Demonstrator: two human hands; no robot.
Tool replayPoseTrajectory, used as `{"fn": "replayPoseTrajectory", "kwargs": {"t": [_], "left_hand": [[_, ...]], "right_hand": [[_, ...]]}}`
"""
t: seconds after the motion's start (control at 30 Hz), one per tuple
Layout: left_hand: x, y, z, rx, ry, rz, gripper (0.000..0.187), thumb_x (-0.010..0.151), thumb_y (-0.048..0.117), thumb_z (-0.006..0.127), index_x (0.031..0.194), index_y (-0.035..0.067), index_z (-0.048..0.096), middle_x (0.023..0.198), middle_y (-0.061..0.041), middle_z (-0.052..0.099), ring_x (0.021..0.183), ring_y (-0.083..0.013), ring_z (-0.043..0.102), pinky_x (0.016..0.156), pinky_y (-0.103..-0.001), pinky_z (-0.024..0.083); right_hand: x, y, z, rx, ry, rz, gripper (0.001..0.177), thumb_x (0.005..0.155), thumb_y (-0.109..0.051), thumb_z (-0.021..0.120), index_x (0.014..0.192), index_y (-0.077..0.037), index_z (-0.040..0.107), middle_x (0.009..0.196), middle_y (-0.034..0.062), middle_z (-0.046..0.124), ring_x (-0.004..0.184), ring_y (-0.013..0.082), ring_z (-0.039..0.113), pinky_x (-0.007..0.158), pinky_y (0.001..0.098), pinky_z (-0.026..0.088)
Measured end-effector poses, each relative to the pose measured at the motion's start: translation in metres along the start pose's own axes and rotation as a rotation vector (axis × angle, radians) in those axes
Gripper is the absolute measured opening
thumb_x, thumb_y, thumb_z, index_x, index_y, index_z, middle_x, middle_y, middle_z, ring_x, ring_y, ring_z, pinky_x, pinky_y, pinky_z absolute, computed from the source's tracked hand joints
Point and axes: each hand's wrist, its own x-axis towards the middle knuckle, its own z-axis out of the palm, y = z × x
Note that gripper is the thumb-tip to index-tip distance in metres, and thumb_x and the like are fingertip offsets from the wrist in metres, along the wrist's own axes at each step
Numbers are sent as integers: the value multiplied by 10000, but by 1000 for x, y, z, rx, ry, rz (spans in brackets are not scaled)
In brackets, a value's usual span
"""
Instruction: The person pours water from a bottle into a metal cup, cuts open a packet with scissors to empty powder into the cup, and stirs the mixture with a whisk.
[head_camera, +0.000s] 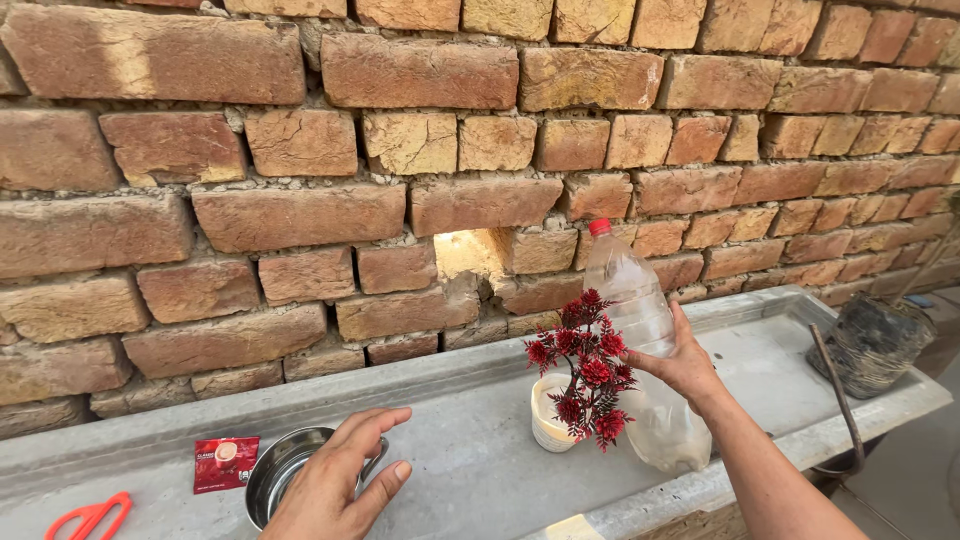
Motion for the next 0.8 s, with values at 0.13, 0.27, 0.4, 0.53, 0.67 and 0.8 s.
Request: {"fn": "replayPoseTrajectory", "kwargs": {"t": [0.13,0.27,0.4,0.53,0.67,0.8], "left_hand": [[-6,2,2,-13,-26,-77,579,916,436,664,1461,288,536,1501,-4,534,1157,-229,699,963,-366,583],[-15,-3,3,-37,54,70,535,903,336,658,1420,224,582,1507,-43,532,1236,-251,644,977,-368,565],[-21,-3,1,-30,82,102,512,907,317,666,1403,209,600,1512,-50,522,1259,-248,623,975,-371,555],[-23,0,0,-58,49,-14,520,894,326,664,1403,241,602,1534,-14,498,1200,-217,664,981,-348,563],[-23,8,2,-33,53,-9,524,888,335,667,1401,248,607,1501,-4,508,1135,-220,619,931,-357,575],[-23,18,7,-23,2,-114,540,896,391,700,1417,298,593,1542,41,475,1107,-184,657,907,-369,589]], "right_hand": [[12,15,8,22,5,-22,1421,532,-418,963,1644,-133,127,1510,195,517,1385,292,516,1126,387,414],[15,23,9,-11,16,8,1424,564,-449,935,1662,-119,90,1527,212,492,1402,302,497,1139,384,398],[13,26,6,-34,-10,-5,1428,579,-510,922,1644,-64,81,1543,249,456,1432,322,463,1152,388,386],[7,33,3,-45,11,-14,1415,605,-552,910,1640,-41,91,1583,289,368,1479,351,377,1173,410,347],[-3,34,-2,-57,58,-19,1348,654,-563,890,1643,-44,136,1612,304,298,1517,407,290,1183,469,316],[-22,21,-16,-6,117,35,1268,665,-541,828,1662,-104,176,1581,288,362,1395,438,474,1111,482,439]]}}
